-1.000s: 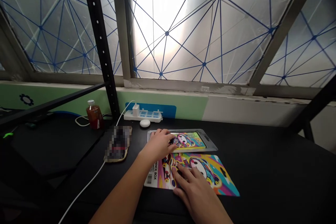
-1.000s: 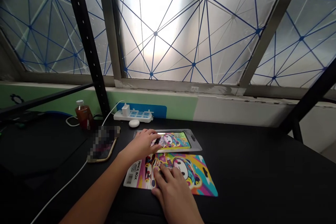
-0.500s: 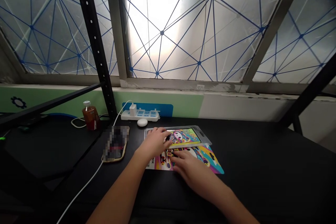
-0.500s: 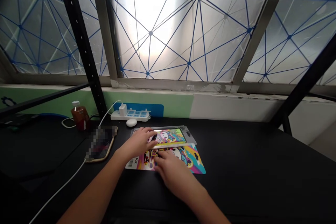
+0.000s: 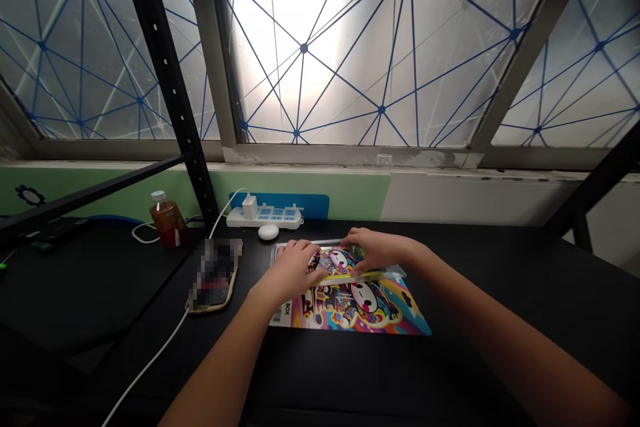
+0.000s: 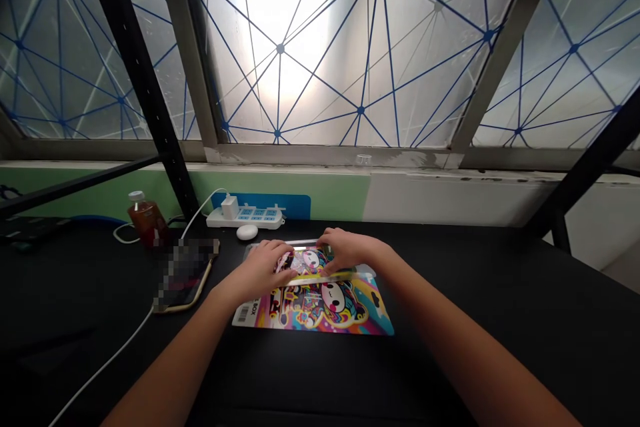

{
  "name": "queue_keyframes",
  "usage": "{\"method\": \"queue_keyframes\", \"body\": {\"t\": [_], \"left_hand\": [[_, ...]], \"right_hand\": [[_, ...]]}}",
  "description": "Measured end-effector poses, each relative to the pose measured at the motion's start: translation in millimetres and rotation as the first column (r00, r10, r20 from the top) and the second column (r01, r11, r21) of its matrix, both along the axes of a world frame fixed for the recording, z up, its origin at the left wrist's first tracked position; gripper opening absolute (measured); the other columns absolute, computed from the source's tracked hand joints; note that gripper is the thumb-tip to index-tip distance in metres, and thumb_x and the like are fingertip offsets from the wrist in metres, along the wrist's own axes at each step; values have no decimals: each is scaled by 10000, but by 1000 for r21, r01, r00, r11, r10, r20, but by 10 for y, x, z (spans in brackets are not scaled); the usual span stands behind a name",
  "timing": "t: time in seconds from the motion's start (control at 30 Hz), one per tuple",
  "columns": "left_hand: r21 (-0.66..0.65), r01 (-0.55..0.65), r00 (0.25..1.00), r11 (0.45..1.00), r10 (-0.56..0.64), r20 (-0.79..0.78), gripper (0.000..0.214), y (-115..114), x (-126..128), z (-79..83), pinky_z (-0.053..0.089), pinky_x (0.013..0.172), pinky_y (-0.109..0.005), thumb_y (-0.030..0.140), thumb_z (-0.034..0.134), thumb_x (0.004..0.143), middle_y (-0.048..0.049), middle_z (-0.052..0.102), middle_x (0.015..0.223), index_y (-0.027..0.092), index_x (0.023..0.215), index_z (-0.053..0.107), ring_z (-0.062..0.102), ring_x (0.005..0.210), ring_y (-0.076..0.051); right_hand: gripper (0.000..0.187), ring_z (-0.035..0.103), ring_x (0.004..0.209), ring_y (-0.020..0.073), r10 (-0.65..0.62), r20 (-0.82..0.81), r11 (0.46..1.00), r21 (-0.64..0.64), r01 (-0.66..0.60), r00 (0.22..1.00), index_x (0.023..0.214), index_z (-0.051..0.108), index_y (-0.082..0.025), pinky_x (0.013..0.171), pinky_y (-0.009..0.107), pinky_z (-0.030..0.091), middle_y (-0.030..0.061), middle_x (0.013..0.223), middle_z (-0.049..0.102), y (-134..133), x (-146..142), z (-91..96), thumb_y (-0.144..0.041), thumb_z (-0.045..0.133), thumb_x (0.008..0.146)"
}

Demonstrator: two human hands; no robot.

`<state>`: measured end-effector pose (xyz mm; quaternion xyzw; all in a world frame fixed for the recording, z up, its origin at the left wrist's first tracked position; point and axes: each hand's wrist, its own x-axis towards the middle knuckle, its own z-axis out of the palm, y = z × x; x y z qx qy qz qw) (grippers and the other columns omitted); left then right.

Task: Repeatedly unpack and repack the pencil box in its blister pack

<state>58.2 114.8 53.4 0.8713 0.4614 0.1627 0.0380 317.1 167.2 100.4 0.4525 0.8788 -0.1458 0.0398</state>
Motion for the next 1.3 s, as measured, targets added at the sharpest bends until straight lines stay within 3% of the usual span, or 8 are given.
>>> {"method": "queue_keyframes", "body": {"t": [0.2, 0.43, 0.57, 0.7, 0.83, 0.9, 1.07, 1.3], "left_hand": [[38, -68, 998, 997, 68, -9, 372, 24, -31, 5, 577, 944, -491, 378, 673, 1001, -100, 635, 1354, 205, 1326, 615, 670, 1132, -266], [152, -224, 973, 963, 230, -22, 370, 34, -146, 81, 581, 932, -487, 376, 678, 997, -98, 642, 1337, 197, 1315, 619, 676, 1119, -264], [245, -220, 975, 944, 222, 19, 335, -135, -101, 231, 584, 920, -472, 374, 672, 1002, -91, 650, 1319, 198, 1284, 634, 680, 1099, -252], [370, -206, 977, 906, 171, 125, 292, -586, -50, 274, 547, 974, -505, 234, 779, 895, -110, 660, 1203, 192, 1169, 687, 602, 1172, -324], [452, -159, 975, 878, 67, 213, 451, -1093, -126, 3, 508, 1055, -539, 74, 655, 897, -120, 621, 1340, 243, 1314, 623, 505, 1317, -352], [436, -121, 974, 892, 22, 225, 522, -1253, -212, -203, 548, 1025, -502, 53, 563, 928, -105, 625, 1379, 288, 1394, 579, 523, 1333, -328], [179, -84, 967, 980, 36, 253, 562, -1403, -439, -558, 570, 1047, -464, 165, 535, 984, -52, 524, 1572, 386, 1499, 495, 559, 1387, -298], [-287, -105, 896, 952, 216, 388, 664, -1374, -545, -466, 443, 1157, -540, 395, 707, 891, -79, 528, 1567, 354, 1513, 478, 507, 1436, -330]], "right_hand": [[349, 663, 1110, 250, -3, 65, 1000, 11, 3, 998, 1271, 637, -191, 926, 470, 575, 89, 1304, 646, 61, -44, 17, -394, 675, 990], [331, 680, 1034, 225, -70, 33, 954, 296, 57, 997, 1242, 641, -186, 878, 440, 585, 75, 1232, 670, -277, -99, 16, -409, 659, 999], [306, 648, 1027, 252, -66, -47, 844, 530, 81, 997, 1111, 658, -155, 966, 477, 524, 76, 1101, 678, -592, -153, 17, -333, 781, 894], [267, 584, 1072, 315, -8, -127, 686, 721, 98, 992, 1146, 651, -145, 1045, 526, 430, 136, 1109, 666, -1072, -62, -83, -185, 725, 892], [319, 585, 1061, 309, 97, -180, 520, 848, 104, 979, 1257, 618, -139, 987, 492, 417, 151, 1151, 684, -1603, 87, -410, -91, 544, 950], [359, 598, 1120, 288, 131, -196, 481, 870, 110, 972, 1280, 611, -136, 983, 445, 413, 147, 1210, 698, -1812, 120, -595, -39, 500, 953], [401, 623, 1244, 219, 68, -289, 618, 763, 188, 955, 1355, 585, -197, 1033, 382, 424, 75, 1331, 707, -2120, 100, -861, -65, 486, 989], [554, 603, 1326, 306, -64, -358, 802, 537, 262, 932, 1449, 561, -325, 1021, 465, 548, 75, 1477, 622, -2198, 244, -879, -409, 737, 931]]}}
